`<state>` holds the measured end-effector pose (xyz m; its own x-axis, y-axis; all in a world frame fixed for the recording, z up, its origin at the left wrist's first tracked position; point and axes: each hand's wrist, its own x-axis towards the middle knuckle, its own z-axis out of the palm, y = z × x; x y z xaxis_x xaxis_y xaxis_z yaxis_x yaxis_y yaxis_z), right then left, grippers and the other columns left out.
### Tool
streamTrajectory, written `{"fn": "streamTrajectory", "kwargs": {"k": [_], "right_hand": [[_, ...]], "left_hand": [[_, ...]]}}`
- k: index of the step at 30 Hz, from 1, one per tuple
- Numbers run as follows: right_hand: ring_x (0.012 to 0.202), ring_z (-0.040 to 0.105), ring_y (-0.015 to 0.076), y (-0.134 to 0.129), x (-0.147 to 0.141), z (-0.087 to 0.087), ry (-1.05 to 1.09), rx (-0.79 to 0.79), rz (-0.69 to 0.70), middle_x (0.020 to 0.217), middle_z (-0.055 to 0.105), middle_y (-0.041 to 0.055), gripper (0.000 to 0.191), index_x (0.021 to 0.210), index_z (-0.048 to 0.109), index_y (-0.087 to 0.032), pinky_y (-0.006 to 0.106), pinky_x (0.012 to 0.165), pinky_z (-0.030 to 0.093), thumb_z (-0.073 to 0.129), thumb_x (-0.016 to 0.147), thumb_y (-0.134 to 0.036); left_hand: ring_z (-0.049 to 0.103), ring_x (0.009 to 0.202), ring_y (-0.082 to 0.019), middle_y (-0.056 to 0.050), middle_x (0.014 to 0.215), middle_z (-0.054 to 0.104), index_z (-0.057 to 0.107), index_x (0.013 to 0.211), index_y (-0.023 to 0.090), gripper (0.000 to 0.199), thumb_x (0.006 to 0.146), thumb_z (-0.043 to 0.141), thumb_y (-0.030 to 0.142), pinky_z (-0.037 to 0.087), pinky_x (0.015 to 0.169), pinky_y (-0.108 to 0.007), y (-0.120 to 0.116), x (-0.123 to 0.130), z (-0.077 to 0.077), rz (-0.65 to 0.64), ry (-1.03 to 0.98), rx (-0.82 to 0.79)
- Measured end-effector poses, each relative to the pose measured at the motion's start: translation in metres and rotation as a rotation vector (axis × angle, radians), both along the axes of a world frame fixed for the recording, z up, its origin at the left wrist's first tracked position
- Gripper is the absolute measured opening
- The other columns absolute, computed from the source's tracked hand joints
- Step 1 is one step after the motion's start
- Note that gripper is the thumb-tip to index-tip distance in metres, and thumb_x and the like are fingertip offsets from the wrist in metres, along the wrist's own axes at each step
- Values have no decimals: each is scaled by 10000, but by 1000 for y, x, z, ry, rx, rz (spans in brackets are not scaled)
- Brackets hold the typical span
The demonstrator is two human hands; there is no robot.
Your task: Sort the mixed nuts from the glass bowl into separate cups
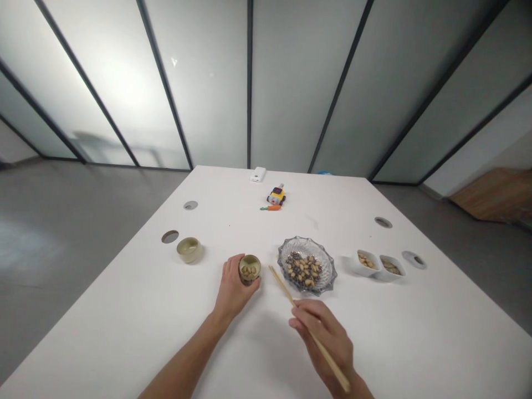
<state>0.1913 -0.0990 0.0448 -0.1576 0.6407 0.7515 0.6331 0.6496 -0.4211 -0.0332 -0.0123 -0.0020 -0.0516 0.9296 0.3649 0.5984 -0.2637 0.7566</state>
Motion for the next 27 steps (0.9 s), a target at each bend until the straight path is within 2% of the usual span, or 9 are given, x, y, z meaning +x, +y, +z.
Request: {"fn": "streamTrajectory", "kwargs": {"k": [3,11,18,27], "right_hand": [[887,720,174,-5,-21,-13,-169,70,24,953,721,90,214,1176,701,-172,246,708,604,625,985,-113],[911,694,200,24,-39,-35,-463,144,-114,966,718,114,200,1115,719,-158,298,759,599,562,1008,-100],[954,673,219,33,-36,-46,-540,130,-140,998,699,131,228,1102,729,-148,320,795,592,521,1018,-102],[1017,651,244,48,-42,-55,-603,82,-181,1049,687,142,247,1123,724,-160,362,878,576,553,973,-64]], "left_hand": [[593,1162,-304,-72,1208,621,529,1264,233,575,751,785,188,514,1030,-511,1,-2,-1,62,-40,18],[596,1138,-291,-61,1188,619,528,1252,245,607,718,796,133,532,1011,-494,-2,-3,2,27,-67,55],[568,1188,-294,-75,1245,595,499,1280,255,671,702,798,88,520,1046,-493,-5,-5,4,-65,-51,109],[577,1185,-296,-69,1245,599,502,1269,254,700,673,820,68,526,1042,-498,-3,-4,2,-55,-62,83]]}}
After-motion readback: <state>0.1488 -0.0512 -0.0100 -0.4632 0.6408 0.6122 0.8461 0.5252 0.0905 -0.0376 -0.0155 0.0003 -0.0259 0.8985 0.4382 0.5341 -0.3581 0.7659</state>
